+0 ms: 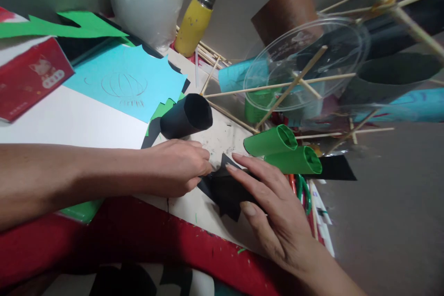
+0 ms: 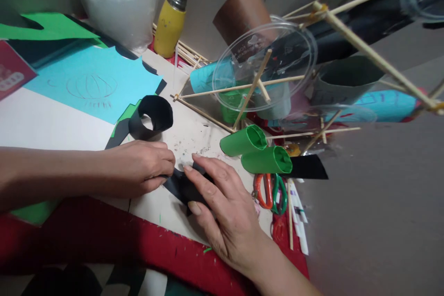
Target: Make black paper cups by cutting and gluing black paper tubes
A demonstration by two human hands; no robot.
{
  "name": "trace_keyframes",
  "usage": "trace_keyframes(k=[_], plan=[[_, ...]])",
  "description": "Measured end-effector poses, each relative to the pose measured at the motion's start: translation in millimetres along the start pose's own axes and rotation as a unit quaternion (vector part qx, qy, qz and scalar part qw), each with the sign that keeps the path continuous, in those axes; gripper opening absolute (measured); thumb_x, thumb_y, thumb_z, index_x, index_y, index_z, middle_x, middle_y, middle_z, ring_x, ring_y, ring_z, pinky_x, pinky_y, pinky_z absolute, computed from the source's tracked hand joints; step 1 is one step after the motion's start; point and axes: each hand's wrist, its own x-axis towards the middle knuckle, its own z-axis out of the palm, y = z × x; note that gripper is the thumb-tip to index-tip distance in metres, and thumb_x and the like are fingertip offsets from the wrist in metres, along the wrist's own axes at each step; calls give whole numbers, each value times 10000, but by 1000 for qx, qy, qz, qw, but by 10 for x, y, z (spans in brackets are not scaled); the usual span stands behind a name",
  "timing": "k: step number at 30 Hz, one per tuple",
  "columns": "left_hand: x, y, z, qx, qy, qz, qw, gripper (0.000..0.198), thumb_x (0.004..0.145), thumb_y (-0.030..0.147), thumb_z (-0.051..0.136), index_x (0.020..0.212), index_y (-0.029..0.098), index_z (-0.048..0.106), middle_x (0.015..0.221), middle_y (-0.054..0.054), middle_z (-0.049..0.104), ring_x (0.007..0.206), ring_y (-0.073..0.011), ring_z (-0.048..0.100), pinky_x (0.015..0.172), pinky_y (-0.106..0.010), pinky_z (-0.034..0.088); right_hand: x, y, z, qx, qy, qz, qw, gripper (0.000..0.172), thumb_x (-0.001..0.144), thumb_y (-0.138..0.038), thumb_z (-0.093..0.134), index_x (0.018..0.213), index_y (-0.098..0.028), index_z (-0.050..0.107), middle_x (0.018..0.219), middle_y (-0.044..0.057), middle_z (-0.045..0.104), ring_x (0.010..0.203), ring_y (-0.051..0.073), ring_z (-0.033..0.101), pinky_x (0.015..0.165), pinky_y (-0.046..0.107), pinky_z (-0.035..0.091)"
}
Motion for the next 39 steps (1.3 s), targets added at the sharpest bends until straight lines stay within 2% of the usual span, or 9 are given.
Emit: trace_keyframes(k=[3, 5, 8, 10, 17, 21, 24, 29, 39], plan=[[-27, 5, -29, -3, -3, 0, 1000, 67, 828, 156, 597, 804, 178, 655, 877, -61, 672, 861, -226, 589, 726, -325, 450, -38, -17, -61, 24, 19, 35, 999, 540, 1050, -372, 444, 1560, -242, 328, 1554, 123, 374, 1413, 310, 362, 1142, 506, 335], [-57, 20, -63, -9, -4, -1, 1000, 97, 859, 163, 564, 876, 168, 660, 913, -73, 668, 887, -231, 589, 749, -328, 459, -114, -45, -153, 45, 82, 80, 992, 554, 1043, -397, 463, 1566, -277, 323, 1579, 87, 355, 1434, 318, 343, 1152, 509, 328], [-85, 69, -138, -1, -19, -30, 999, 171, 892, 215, 541, 1004, 148, 650, 1005, -106, 651, 953, -262, 582, 791, -364, 472, -311, -123, -307, 72, 189, 151, 968, 469, 1048, -356, 451, 1515, -323, 420, 1527, 47, 448, 1382, 304, 434, 1145, 504, 363], [-73, 118, -199, 19, -39, -69, 997, 234, 895, 265, 547, 1073, 145, 640, 1059, -123, 639, 986, -288, 577, 817, -403, 476, -464, -183, -378, 78, 218, 194, 953, 411, 1050, -339, 448, 1459, -343, 491, 1471, 32, 522, 1342, 280, 492, 1150, 484, 380], [97, 295, -396, 29, -104, -190, 976, 261, 882, 299, 544, 1100, 176, 617, 1008, -97, 638, 937, -272, 597, 791, -393, 481, -761, -184, -405, 226, 212, 342, 887, 337, 994, -391, 527, 1282, -246, 625, 1311, 90, 639, 1170, 271, 630, 1017, 442, 521], [136, 345, -432, 43, -112, -200, 972, 232, 875, 296, 551, 1068, 181, 611, 1039, -98, 628, 966, -270, 587, 826, -392, 473, -775, -109, -364, 314, 203, 355, 857, 361, 963, -411, 528, 1242, -216, 645, 1215, 109, 669, 1161, 288, 619, 951, 436, 543], [144, 370, -440, 57, -112, -192, 973, 224, 887, 301, 551, 1067, 179, 605, 1091, -109, 612, 1035, -282, 566, 881, -404, 457, -786, -87, -350, 351, 188, 344, 850, 369, 960, -407, 521, 1263, -229, 633, 1186, 98, 674, 1164, 284, 610, 953, 437, 528], [206, 437, -479, 67, -142, -237, 959, 177, 877, 274, 551, 1016, 182, 611, 955, -85, 627, 904, -263, 596, 759, -360, 454, -849, -76, -362, 373, 178, 351, 840, 398, 958, -434, 523, 1279, -218, 617, 1209, 104, 664, 1157, 282, 609, 966, 437, 506], [233, 363, -451, 31, -128, -212, 968, 125, 835, 259, 573, 943, 197, 560, 946, -58, 599, 910, -240, 549, 791, -355, 432, -897, -47, -312, 366, 163, 345, 849, 411, 965, -470, 514, 1288, -234, 609, 1230, 98, 662, 1020, 254, 658, 922, 432, 529]])
